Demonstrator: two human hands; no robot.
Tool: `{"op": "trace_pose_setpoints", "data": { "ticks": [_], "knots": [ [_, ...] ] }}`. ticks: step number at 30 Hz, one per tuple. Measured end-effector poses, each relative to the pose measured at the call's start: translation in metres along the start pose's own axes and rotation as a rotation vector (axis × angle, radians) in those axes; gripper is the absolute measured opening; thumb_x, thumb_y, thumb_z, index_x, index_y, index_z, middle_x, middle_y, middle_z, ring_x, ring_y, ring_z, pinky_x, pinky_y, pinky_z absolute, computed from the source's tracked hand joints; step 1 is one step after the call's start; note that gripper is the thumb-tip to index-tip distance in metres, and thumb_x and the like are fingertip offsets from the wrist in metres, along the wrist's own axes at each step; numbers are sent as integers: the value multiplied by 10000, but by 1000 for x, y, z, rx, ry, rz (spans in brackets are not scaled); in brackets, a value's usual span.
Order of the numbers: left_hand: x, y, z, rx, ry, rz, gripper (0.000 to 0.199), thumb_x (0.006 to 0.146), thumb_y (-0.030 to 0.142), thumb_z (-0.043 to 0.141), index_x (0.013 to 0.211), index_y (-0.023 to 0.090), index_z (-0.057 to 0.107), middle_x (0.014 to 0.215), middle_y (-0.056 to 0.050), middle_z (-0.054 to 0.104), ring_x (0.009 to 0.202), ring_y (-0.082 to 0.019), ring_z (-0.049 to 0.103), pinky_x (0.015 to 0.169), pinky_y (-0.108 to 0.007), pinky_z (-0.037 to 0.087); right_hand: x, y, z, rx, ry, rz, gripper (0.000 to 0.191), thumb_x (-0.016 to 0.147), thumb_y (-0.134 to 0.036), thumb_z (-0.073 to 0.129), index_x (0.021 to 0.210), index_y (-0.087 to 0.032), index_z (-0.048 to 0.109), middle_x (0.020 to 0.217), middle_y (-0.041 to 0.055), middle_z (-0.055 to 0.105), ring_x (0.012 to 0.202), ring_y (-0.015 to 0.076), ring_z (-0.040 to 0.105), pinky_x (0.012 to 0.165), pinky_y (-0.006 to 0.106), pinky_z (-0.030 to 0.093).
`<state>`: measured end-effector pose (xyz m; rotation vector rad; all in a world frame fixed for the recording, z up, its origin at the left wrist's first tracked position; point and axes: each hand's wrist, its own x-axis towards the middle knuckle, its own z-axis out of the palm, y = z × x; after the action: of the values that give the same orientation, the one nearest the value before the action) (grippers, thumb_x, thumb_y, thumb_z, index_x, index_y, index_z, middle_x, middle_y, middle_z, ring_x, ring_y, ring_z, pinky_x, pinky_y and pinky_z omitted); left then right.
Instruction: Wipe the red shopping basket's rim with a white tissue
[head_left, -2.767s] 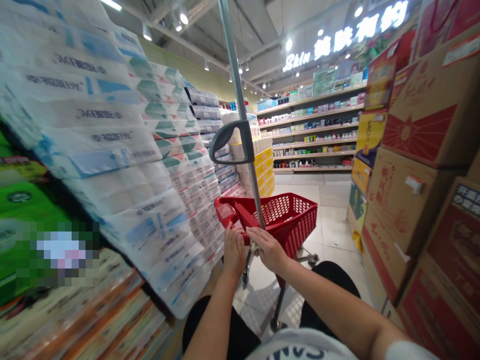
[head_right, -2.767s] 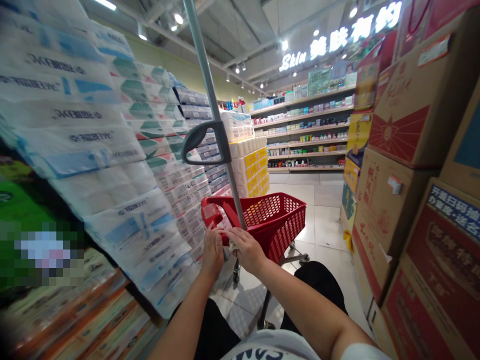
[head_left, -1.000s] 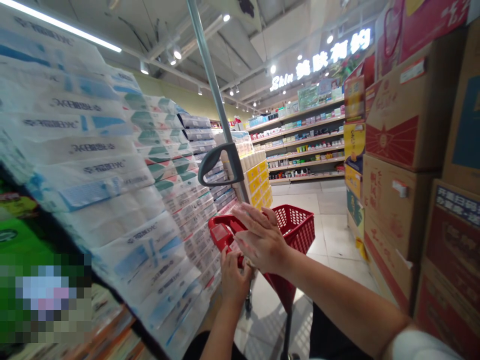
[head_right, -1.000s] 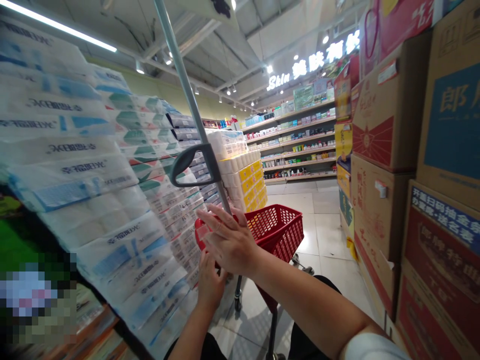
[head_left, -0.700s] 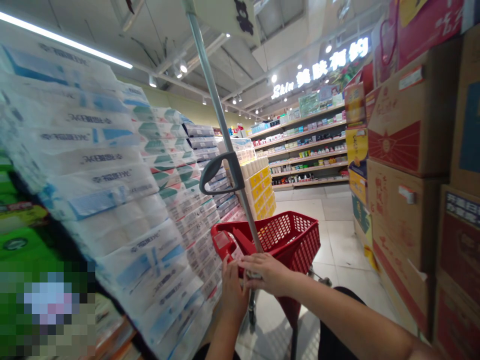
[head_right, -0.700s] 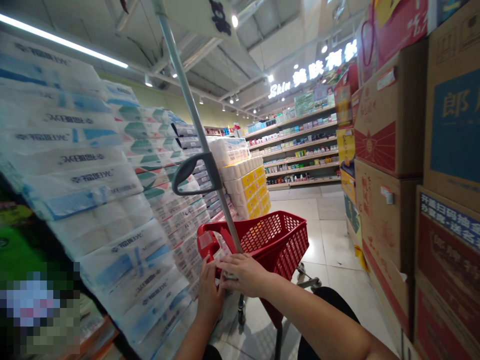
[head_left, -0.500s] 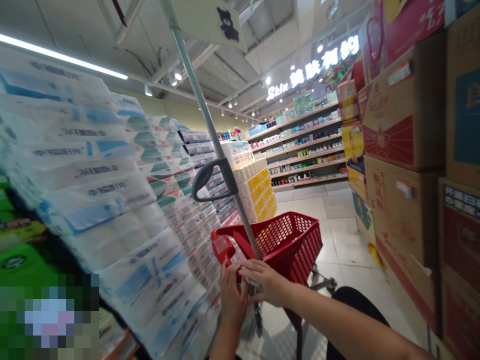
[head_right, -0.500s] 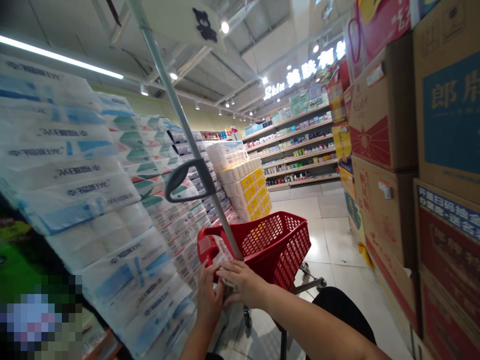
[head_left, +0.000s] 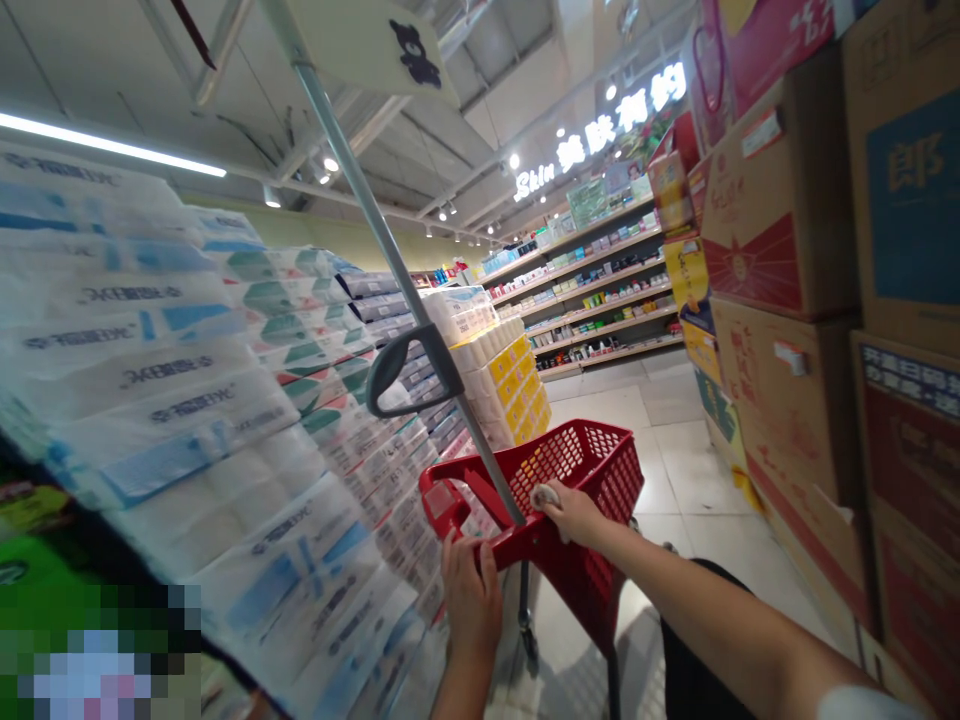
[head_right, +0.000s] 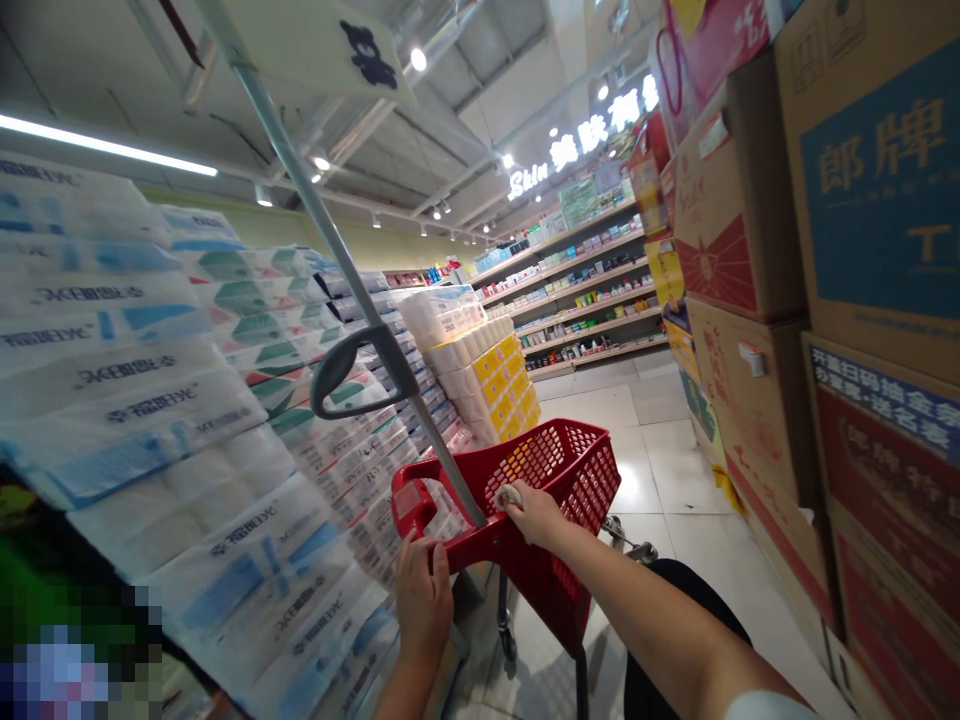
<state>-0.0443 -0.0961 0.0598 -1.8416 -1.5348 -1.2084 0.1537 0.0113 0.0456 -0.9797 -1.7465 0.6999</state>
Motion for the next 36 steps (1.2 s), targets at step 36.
{"op": "trace_pose_setpoints", "data": {
  "ticks": [36],
  "knots": [
    [19,10,20,360,-54,156,276,903,256,422,719,221,625,659,-34,615,711,-216,544,766,-395,355,-64,-16,56,-256,236,-669,572,898,-162,459,1451,-238,336,1420,111,448,1301,272,408,1030,507,426]
  ]
}}
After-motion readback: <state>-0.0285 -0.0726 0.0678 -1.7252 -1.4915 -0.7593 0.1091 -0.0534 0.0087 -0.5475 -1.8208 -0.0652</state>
